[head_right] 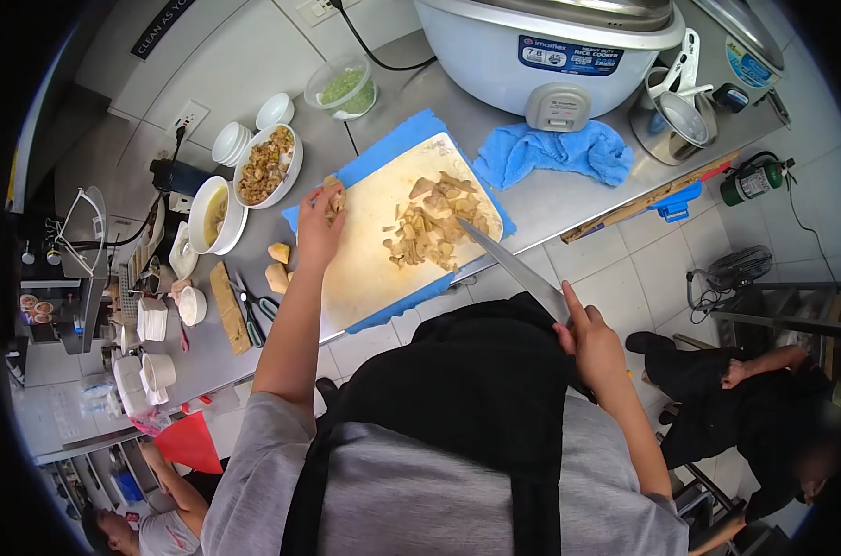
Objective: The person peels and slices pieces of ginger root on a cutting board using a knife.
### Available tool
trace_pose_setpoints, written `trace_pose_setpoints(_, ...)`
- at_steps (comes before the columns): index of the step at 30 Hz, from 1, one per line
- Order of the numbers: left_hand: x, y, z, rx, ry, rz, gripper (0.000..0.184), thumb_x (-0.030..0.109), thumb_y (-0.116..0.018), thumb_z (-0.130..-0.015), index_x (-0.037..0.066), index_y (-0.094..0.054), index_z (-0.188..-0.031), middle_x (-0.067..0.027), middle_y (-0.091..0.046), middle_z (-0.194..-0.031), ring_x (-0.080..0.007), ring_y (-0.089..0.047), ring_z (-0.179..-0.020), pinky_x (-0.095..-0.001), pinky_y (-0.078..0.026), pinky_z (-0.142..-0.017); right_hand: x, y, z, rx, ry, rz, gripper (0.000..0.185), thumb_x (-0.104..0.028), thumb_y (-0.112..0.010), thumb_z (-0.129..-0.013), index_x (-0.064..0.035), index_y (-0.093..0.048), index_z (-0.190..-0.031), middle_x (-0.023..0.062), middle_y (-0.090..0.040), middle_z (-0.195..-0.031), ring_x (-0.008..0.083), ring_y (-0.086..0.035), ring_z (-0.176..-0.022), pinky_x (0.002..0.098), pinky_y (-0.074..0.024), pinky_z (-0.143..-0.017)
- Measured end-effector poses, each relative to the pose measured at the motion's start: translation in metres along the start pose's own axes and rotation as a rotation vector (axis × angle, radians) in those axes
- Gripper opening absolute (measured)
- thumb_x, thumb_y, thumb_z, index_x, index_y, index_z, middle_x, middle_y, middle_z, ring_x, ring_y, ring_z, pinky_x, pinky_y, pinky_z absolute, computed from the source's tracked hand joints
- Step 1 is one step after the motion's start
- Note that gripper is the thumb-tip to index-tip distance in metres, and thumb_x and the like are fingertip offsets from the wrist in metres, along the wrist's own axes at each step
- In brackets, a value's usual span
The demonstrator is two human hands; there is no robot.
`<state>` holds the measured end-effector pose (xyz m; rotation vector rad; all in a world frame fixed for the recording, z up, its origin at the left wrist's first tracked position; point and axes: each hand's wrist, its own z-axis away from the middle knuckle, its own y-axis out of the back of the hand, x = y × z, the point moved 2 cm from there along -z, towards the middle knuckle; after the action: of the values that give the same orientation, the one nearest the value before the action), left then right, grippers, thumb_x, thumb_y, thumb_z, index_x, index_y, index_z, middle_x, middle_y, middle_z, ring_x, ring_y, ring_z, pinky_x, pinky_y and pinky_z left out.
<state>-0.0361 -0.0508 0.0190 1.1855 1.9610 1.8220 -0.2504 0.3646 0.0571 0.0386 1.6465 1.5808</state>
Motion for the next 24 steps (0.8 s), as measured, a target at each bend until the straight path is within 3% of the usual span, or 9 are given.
trace_pose_setpoints(8, -0.046, 0.005, -0.006, 0.054, 0.323, 0.667, 0.05, 0.005, -0.064, -0.088, 0.003, -0.048, -0.136, -0.0158, -0.061, -0.124, -0.0219, -0.06, -0.11, -0.0316, -0.049, -0.091, -0.058, -0.015, -0.043, -0.345, 0.259, 0.073, 0.053, -0.036, -0.057, -0.095, -0.0239, -0.042, -0.144, 0.0171, -0.063, -0.084, 0.036, -0.065, -0.072, 0.0457, -0.0529, -0.065)
trace_pose_setpoints(11, -0.059, 0.008, -0.005, 0.11, 0.334, 0.914, 0.042, 0.007, -0.058, -0.094, 0.0, -0.049, -0.134, -0.0126, -0.062, -0.121, -0.0169, -0.061, -0.105, -0.0301, -0.05, -0.087, -0.07, -0.038, -0.065, -0.449, 0.297, -0.003, 0.044, -0.033, -0.052, -0.097, -0.0195, -0.048, -0.139, 0.02, -0.066, -0.086, 0.0387, -0.065, -0.077, 0.0472, -0.0519, -0.071)
trace_pose_setpoints(12, -0.063, 0.01, -0.003, 0.163, 0.446, 1.101, 0.037, 0.01, -0.055, -0.095, 0.0, -0.051, -0.131, -0.0112, -0.063, -0.116, -0.0164, -0.061, -0.101, -0.03, -0.05, -0.085, -0.074, -0.044, -0.068, -0.5, 0.326, -0.042, 0.042, -0.031, -0.051, -0.098, -0.0175, -0.05, -0.138, 0.021, -0.066, -0.087, 0.0397, -0.064, -0.078, 0.0475, -0.0515, -0.073)
trace_pose_setpoints(16, -0.066, 0.022, 0.013, 0.152, 0.686, 1.643, 0.028, 0.018, -0.046, -0.1, 0.002, -0.057, -0.12, -0.0077, -0.064, -0.103, -0.0138, -0.061, -0.092, -0.0285, -0.05, -0.08, -0.095, -0.045, -0.064, -0.444, 0.178, 0.029, 0.037, -0.026, -0.049, -0.099, -0.014, -0.053, -0.133, 0.0234, -0.066, -0.087, 0.0414, -0.064, -0.081, 0.0475, -0.0507, -0.076)
trace_pose_setpoints(17, -0.063, 0.025, 0.017, 0.155, 0.693, 1.65, 0.028, 0.018, -0.046, -0.1, 0.002, -0.057, -0.12, -0.0077, -0.064, -0.103, -0.0138, -0.061, -0.092, -0.0285, -0.05, -0.08, -0.099, -0.04, -0.059, -0.373, 0.152, -0.036, 0.037, -0.024, -0.048, -0.099, -0.0143, -0.052, -0.135, 0.0229, -0.066, -0.085, 0.0412, -0.064, -0.079, 0.0481, -0.0508, -0.074)
trace_pose_setpoints(20, -0.044, 0.02, 0.034, -0.151, 0.738, 1.594, 0.027, 0.019, -0.044, -0.1, 0.002, -0.058, -0.115, -0.0079, -0.062, -0.103, -0.0155, -0.06, -0.094, -0.0296, -0.049, -0.083, -0.097, -0.04, -0.045, -0.313, 0.09, -0.078, 0.042, -0.02, -0.048, -0.098, -0.0161, -0.045, -0.14, 0.0217, -0.066, -0.081, 0.0407, -0.064, -0.074, 0.049, -0.0511, -0.069)
trace_pose_setpoints(22, -0.024, 0.016, 0.045, -0.245, 0.41, 1.032, 0.03, 0.017, -0.042, -0.099, 0.002, -0.058, -0.119, -0.0082, -0.063, -0.108, -0.0193, -0.06, -0.098, -0.0331, -0.047, -0.089, -0.098, -0.045, -0.037, -0.322, 0.049, -0.057, 0.047, -0.018, -0.048, -0.097, -0.0177, -0.04, -0.143, 0.021, -0.066, -0.079, 0.0405, -0.064, -0.071, 0.0494, -0.0512, -0.067)
trace_pose_setpoints(23, -0.015, 0.007, 0.047, -0.299, 0.459, 1.002, 0.033, 0.019, -0.044, -0.1, 0.001, -0.056, -0.125, -0.0124, -0.063, -0.112, -0.0257, -0.06, -0.103, -0.0359, -0.045, -0.093, -0.101, -0.047, -0.033, -0.3, 0.091, -0.024, 0.052, -0.016, -0.049, -0.096, -0.0196, -0.035, -0.146, 0.02, -0.065, -0.077, 0.0395, -0.064, -0.068, 0.049, -0.051, -0.064)
trace_pose_setpoints(24, -0.019, 0.0, 0.047, -0.309, 0.461, 1.012, 0.033, 0.019, -0.044, -0.1, 0.001, -0.056, -0.125, -0.0124, -0.063, -0.112, -0.0257, -0.06, -0.103, -0.0359, -0.045, -0.093, -0.105, -0.049, -0.03, -0.279, 0.132, 0.011, 0.058, -0.015, -0.05, -0.094, -0.0215, -0.031, -0.149, 0.019, -0.065, -0.075, 0.0385, -0.064, -0.065, 0.0487, -0.0508, -0.061)
